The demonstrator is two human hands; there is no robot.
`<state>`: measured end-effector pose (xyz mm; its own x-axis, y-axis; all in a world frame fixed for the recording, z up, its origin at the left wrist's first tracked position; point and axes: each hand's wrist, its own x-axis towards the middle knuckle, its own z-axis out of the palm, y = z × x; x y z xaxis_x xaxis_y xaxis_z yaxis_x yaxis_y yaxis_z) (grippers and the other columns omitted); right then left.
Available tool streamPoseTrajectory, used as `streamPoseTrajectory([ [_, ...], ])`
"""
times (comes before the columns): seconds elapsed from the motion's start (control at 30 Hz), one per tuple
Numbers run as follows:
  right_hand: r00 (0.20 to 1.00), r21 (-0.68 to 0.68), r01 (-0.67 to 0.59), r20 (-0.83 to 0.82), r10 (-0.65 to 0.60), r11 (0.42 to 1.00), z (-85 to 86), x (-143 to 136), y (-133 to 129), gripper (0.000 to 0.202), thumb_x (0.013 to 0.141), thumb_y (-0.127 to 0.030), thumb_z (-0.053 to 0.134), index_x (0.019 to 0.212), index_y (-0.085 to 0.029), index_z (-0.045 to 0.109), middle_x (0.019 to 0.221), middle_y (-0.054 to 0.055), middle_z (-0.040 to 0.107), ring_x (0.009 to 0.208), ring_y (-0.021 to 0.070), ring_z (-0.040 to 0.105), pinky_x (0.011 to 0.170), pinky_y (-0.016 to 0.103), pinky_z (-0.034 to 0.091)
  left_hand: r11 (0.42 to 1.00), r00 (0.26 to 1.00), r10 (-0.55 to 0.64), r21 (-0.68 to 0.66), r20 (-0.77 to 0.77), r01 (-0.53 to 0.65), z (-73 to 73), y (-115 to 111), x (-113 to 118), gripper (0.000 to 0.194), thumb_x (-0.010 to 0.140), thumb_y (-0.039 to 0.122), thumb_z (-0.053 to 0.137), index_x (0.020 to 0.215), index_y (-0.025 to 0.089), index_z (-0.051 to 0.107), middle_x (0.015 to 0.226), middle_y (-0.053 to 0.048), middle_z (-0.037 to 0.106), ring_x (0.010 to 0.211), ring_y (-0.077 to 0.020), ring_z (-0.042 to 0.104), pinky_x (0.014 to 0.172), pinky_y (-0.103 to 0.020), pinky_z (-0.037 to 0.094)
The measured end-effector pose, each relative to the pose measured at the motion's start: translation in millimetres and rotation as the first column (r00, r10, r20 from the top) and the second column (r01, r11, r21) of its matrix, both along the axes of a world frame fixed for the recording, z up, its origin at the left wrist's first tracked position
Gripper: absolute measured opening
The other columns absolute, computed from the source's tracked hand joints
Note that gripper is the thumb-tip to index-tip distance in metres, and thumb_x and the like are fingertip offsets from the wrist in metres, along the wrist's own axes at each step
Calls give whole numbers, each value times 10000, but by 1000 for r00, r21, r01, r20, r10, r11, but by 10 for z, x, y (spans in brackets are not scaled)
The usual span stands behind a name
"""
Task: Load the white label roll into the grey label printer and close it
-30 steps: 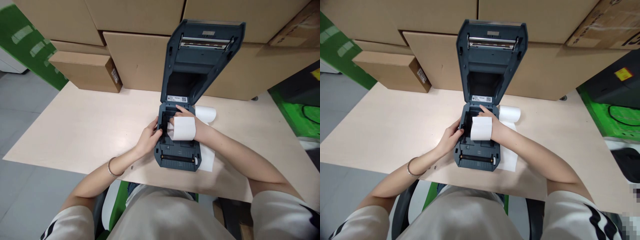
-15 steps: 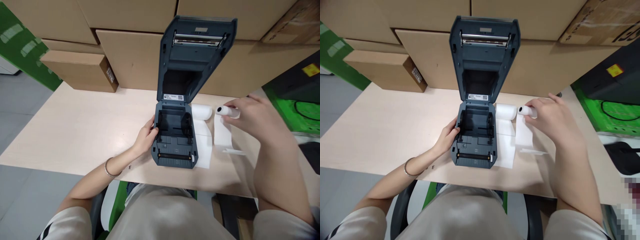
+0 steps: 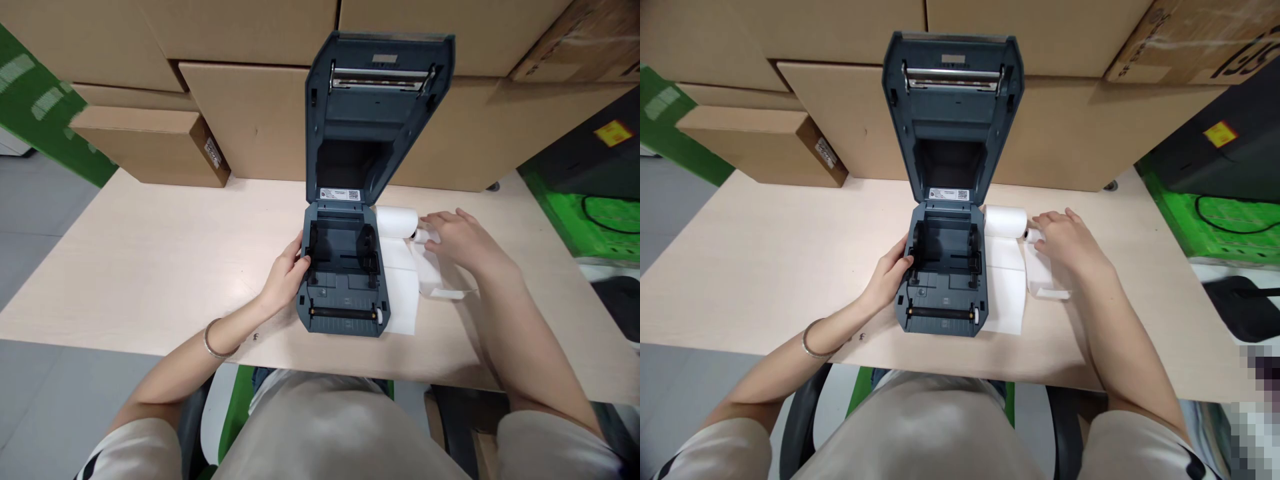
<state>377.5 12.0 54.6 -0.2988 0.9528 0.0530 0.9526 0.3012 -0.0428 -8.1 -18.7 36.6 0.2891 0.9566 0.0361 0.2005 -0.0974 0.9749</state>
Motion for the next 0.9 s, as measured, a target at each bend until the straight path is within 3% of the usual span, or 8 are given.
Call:
streamPoseTrajectory([
  [0.17,998,-24,-67,-7,67,997,138,-332,229,690,824,-368,575,1462,-109,516,1517,199,535,1406,369,498,1211,559,323,1000,1000,-1,1,-12,1,-6,-4,-11,619,928,258,449,1539,162,459,1610,-69,487,1498,-290,445,1264,-462,363],
  [0.3,995,-111,-84,45,89,990,100,-610,397,719,741,-317,619,1420,-95,540,1359,206,643,1242,363,610,1150,554,376,1000,1000,0,8,-17,0,-11,3,-9,630,926,257,453,1550,172,447,1602,-69,497,1485,-287,466,1259,-470,371],
  [0.43,995,-96,-69,69,76,993,129,-620,343,639,690,-328,654,1283,-92,620,1210,213,679,1147,389,626,1059,544,438,1000,1000,-7,21,-15,8,-7,3,-12,628,933,269,459,1552,168,439,1608,-74,490,1481,-279,475,1264,-464,368],
  [0.53,994,-108,-78,72,86,991,314,-505,114,607,682,-333,668,1246,-111,632,1158,197,684,1124,393,623,995,538,474,1000,1000,-8,30,-16,8,-16,-1,-18,629,934,275,461,1552,162,435,1614,-82,479,1498,-283,453,1277,-476,342],
  [0.7,989,-194,-148,-49,141,970,811,-410,-344,560,667,-252,706,1218,-307,624,1172,62,721,1023,319,683,832,438,554,1000,1000,0,30,-12,0,-38,-2,-17,607,933,263,465,1536,192,464,1595,-70,507,1494,-286,458,1282,-498,325],
  [0.8,977,-175,-168,-160,140,970,1021,-566,-461,671,649,-274,767,1287,-341,572,1203,52,719,1005,332,702,796,445,567,999,1000,-3,37,-15,3,-34,0,-15,620,928,264,460,1542,184,454,1599,-73,502,1488,-290,463,1272,-492,342],
  [0.9,952,-139,-232,-235,196,963,1090,-870,-412,702,650,-390,807,1304,-326,560,1226,47,713,1030,324,708,828,434,564,999,999,2,36,-43,-1,-24,3,-18,640,927,278,459,1555,155,431,1606,-94,488,1485,-300,464,1267,-492,347],
])
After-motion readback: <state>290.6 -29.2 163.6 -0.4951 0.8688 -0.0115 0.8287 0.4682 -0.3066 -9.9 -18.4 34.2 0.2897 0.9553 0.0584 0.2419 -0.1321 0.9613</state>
